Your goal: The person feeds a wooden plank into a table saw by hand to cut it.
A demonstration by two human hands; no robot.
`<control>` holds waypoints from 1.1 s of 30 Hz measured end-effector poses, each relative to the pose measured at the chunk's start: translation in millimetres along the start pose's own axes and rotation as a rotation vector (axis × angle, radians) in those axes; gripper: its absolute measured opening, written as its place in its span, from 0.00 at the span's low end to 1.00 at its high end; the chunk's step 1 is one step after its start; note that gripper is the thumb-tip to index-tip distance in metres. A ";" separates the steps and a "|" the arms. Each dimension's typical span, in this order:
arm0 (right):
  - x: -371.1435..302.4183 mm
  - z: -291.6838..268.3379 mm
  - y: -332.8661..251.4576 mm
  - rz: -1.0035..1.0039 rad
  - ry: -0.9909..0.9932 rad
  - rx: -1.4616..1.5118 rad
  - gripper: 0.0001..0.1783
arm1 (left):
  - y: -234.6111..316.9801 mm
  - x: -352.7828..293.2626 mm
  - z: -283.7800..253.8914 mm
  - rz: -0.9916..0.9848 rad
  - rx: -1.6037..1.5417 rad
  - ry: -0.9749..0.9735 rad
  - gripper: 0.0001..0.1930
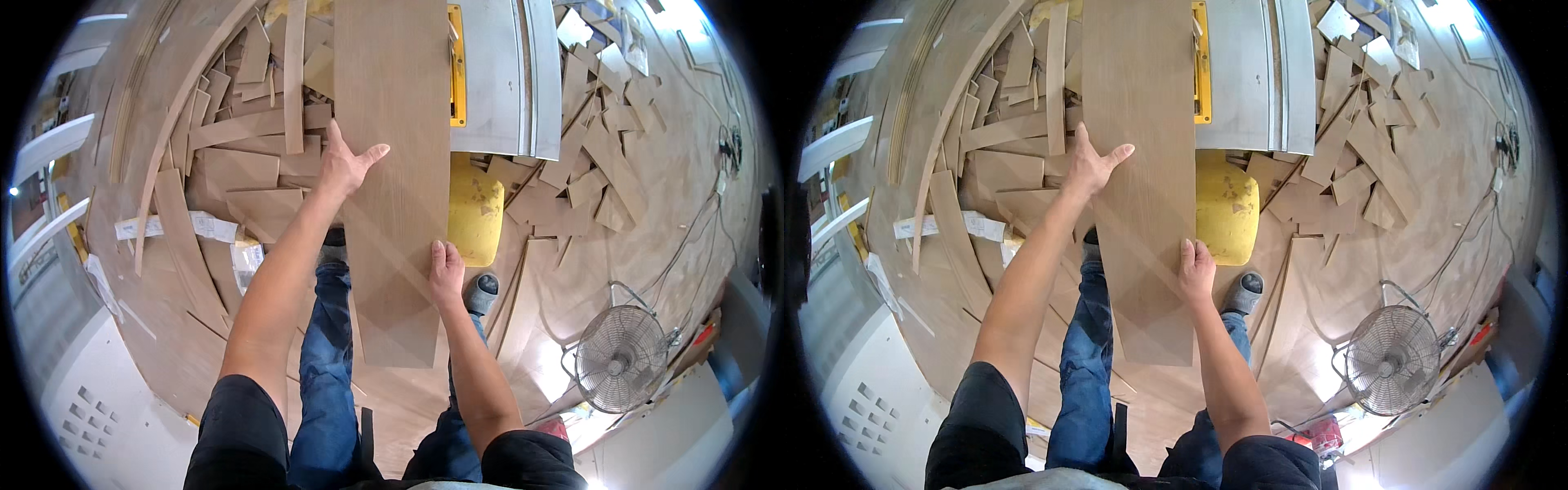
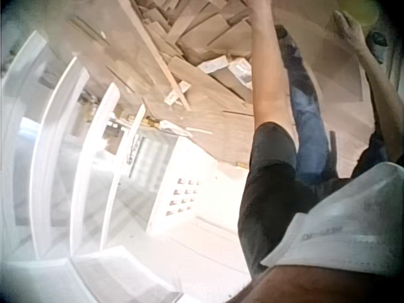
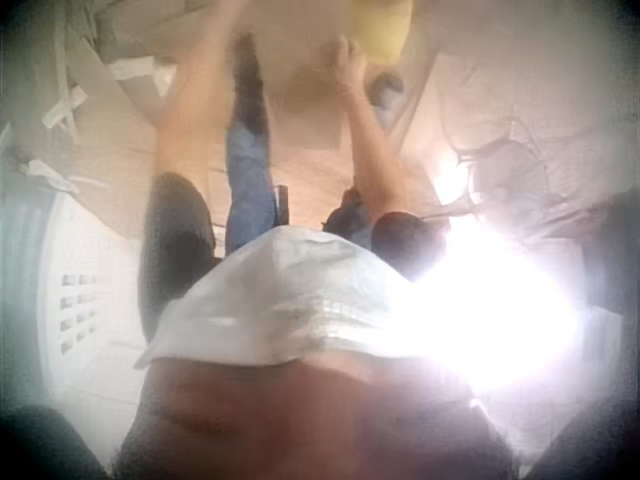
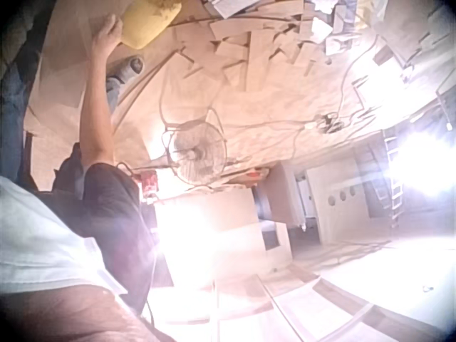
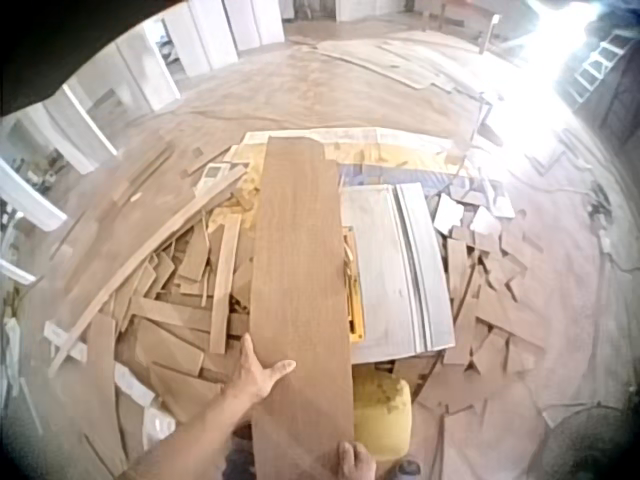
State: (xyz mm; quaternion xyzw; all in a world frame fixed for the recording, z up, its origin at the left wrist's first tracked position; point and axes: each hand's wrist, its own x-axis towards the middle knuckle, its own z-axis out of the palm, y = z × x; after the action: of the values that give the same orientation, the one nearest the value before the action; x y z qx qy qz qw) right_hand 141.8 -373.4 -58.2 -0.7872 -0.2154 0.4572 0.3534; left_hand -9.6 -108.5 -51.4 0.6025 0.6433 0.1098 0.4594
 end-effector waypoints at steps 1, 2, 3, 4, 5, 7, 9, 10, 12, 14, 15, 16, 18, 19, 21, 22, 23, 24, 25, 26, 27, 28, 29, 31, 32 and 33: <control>-1.3 -0.5 2.2 -0.001 -0.003 -0.015 0.25 | -6.0 -0.6 1.4 0.011 -0.004 0.006 0.67; -2.9 -1.8 5.1 0.006 -0.005 -0.021 0.25 | -6.8 -1.5 2.8 -0.001 -0.006 0.001 0.67; -4.8 -3.1 8.0 0.012 -0.007 -0.026 0.25 | -7.8 -3.3 3.9 -0.012 -0.008 -0.003 0.67; -6.0 -3.6 10.8 0.018 -0.010 -0.032 0.25 | -8.9 -4.8 4.5 -0.024 -0.010 -0.007 0.67; -7.4 -3.5 9.8 0.022 -0.009 -0.020 0.25 | -8.3 -7.2 4.5 -0.021 0.018 0.003 0.67; -10.0 -3.2 7.7 0.031 -0.007 0.003 0.25 | -6.9 -11.3 4.7 -0.016 0.074 0.022 0.67; -11.4 -1.9 14.5 0.006 0.022 -0.005 0.25 | 1.3 -13.8 2.5 -0.079 0.060 -0.030 0.67; -12.4 -1.8 17.9 -0.007 0.036 -0.009 0.25 | 4.2 -15.0 1.9 -0.110 0.053 -0.057 0.67; -16.0 -3.6 15.6 0.017 0.012 -0.014 0.25 | -1.6 -19.0 2.0 -0.040 0.033 -0.034 0.67; -19.9 -2.9 17.5 0.002 0.018 0.015 0.25 | -2.6 -23.3 0.9 -0.053 0.061 -0.048 0.67; -21.5 -4.0 20.5 0.015 0.014 -0.010 0.25 | -1.6 -26.2 1.3 -0.056 0.063 -0.042 0.67; -22.7 -6.1 23.5 0.027 0.010 -0.035 0.25 | -0.2 -29.5 2.1 -0.059 0.065 -0.035 0.67; -26.1 -4.7 25.0 0.029 0.011 0.025 0.25 | -4.8 -35.4 7.7 -0.026 0.132 0.048 0.66; -28.4 -6.5 25.9 0.037 -0.001 -0.012 0.25 | -7.9 -37.2 7.5 -0.023 0.096 0.030 0.66; -31.1 -12.5 15.8 0.052 -0.018 -0.083 0.25 | -8.4 -39.2 6.9 -0.013 0.025 -0.011 0.67; -32.3 -11.9 21.0 0.052 -0.012 -0.055 0.25 | -8.5 -41.6 8.0 -0.020 0.040 -0.008 0.67; -33.9 -11.1 24.8 0.051 -0.007 -0.028 0.25 | -4.7 -45.6 8.7 -0.027 0.055 -0.004 0.67; -35.5 -10.9 28.6 0.050 -0.002 -0.001 0.25 | -2.1 -47.6 9.1 -0.035 0.070 -0.001 0.67; -37.1 -11.6 32.5 0.047 0.003 -0.013 0.25 | -4.0 -47.6 10.3 -0.038 0.078 -0.001 0.67; -38.4 -11.8 32.4 0.043 0.003 -0.027 0.25 | -7.8 -48.5 11.0 -0.045 0.087 0.002 0.67; -39.7 -12.0 32.4 0.039 0.003 -0.041 0.25 | -11.6 -49.3 11.8 -0.051 0.095 0.005 0.67; -41.1 -12.2 33.5 0.039 0.004 -0.043 0.25 | -15.3 -50.4 12.8 -0.038 0.117 0.019 0.67; -42.2 -12.3 34.1 0.040 0.003 -0.046 0.24 | -15.6 -52.6 13.2 -0.025 0.139 0.033 0.67; -45.0 -12.7 35.4 0.055 -0.005 -0.037 0.24 | -16.3 -56.4 13.0 -0.042 0.141 0.023 0.67; -46.7 -14.2 31.5 0.069 -0.009 -0.027 0.24 | -12.5 -57.4 11.7 -0.069 0.120 -0.004 0.67; -48.2 -15.0 29.5 0.084 -0.013 -0.017 0.23 | -9.1 -58.7 10.9 -0.095 0.099 -0.031 0.67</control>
State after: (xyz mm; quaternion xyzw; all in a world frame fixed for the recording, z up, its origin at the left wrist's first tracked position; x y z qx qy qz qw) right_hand 131.7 -430.1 -48.2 -0.7955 -0.1882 0.4750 0.3257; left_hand -16.5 -166.6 -36.8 0.5947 0.6687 0.0465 0.4438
